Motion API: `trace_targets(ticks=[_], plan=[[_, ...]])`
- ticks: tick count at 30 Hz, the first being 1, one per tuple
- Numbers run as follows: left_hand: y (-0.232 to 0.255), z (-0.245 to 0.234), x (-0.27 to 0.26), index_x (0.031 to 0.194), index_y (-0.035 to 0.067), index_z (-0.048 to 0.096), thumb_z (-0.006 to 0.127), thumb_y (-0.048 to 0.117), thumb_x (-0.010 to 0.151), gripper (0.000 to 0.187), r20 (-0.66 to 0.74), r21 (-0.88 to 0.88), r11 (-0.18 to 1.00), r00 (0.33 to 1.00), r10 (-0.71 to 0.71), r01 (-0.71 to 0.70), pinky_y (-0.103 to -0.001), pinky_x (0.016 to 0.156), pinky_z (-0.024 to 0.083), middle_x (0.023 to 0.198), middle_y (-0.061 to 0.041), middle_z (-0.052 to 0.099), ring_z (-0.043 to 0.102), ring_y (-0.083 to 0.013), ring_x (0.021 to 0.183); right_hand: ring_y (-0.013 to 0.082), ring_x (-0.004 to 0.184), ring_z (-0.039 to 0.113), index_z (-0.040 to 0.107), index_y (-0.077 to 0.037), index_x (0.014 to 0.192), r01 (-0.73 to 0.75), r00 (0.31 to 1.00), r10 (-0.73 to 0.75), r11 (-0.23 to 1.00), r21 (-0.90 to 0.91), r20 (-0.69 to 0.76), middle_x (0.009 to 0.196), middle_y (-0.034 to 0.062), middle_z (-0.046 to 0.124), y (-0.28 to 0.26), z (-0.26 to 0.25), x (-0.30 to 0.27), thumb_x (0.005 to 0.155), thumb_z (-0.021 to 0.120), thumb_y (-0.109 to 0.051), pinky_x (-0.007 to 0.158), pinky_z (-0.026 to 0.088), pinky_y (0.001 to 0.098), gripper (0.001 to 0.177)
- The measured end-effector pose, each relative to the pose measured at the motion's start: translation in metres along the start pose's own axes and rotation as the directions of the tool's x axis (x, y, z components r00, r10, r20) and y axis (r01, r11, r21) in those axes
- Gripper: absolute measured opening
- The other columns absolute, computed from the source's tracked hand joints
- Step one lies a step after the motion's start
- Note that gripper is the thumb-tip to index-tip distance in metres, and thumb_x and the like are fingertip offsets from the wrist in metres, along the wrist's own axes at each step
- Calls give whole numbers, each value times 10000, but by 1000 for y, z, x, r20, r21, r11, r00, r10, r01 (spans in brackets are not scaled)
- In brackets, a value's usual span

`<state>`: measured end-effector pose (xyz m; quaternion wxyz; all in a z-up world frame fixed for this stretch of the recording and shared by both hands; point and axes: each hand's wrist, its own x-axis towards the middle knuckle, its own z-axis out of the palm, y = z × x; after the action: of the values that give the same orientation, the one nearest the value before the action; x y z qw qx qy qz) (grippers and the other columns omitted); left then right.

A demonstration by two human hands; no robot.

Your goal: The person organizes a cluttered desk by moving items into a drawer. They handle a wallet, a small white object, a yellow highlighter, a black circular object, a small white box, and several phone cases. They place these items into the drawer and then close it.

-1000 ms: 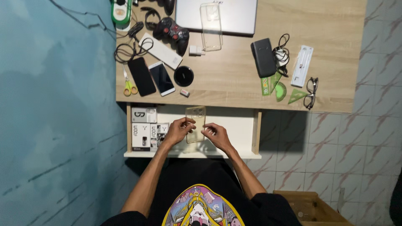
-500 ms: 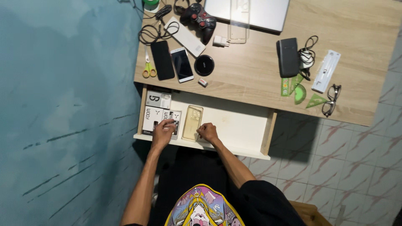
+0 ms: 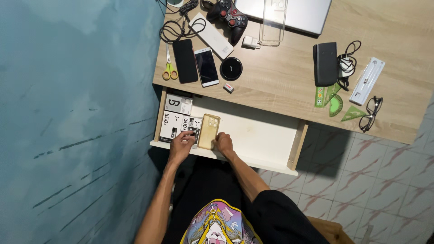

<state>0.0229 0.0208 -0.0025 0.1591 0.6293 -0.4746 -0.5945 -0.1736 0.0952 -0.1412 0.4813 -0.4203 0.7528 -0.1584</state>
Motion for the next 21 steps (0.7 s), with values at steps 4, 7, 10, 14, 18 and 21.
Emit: trace_targets(ticks=[4, 7, 10, 14, 18, 21], plan=[[9, -1, 5, 1250, 51, 684, 718, 139, 909, 354, 7, 75, 997, 1000, -5, 5, -276, 770, 575, 1019, -74, 770, 755, -176, 937, 409, 850, 709, 690, 10, 954, 99, 993, -105, 989, -105, -53, 901, 219, 745, -2, 7, -1, 854, 754, -216, 791, 569, 494, 255], [10, 0, 12, 1256, 55, 686, 703, 132, 904, 361, 19, 125, 992, 1000, -1, -1, -274, 780, 580, 1018, -79, 784, 756, -174, 922, 417, 882, 689, 688, -2, 966, 122, 990, -128, 987, -108, -54, 928, 216, 745, -2, 5, -4, 864, 746, -220, 794, 557, 509, 247], [7, 3, 19, 1268, 56, 678, 687, 127, 900, 374, 67, 88, 995, 997, 46, -52, -271, 783, 591, 1003, -79, 783, 760, -166, 916, 418, 869, 685, 700, 5, 908, 42, 999, -38, 990, -132, 28, 902, 245, 719, -5, -10, -1, 857, 810, -321, 784, 562, 494, 348], [30, 22, 43, 1270, 57, 682, 705, 133, 917, 362, 104, 59, 998, 995, 11, -17, -271, 767, 579, 996, -73, 775, 743, -156, 899, 298, 706, 733, 731, -1, 769, -2, 999, 2, 1000, 11, 52, 743, 169, 732, -8, -68, 21, 904, 790, -363, 699, 583, 410, 391], [68, 49, 64, 1284, 73, 668, 681, 145, 925, 366, 161, 69, 998, 987, -26, 15, -290, 672, 544, 1021, -69, 765, 727, -137, 892, 157, 588, 685, 733, -7, 765, 145, 980, -115, 971, 191, -160, 647, 114, 721, -4, -163, 54, 912, 764, -311, 580, 551, 333, 339], [93, 74, 82, 1302, 70, 650, 663, 119, 909, 396, 235, -51, 997, 969, 71, -61, -246, 742, 578, 1046, -71, 780, 736, -137, 896, 103, 604, 696, 759, -27, 870, 183, 927, -76, 947, 265, -366, 702, 80, 741, -10, -238, 84, 927, 731, -285, 567, 563, 292, 265]])
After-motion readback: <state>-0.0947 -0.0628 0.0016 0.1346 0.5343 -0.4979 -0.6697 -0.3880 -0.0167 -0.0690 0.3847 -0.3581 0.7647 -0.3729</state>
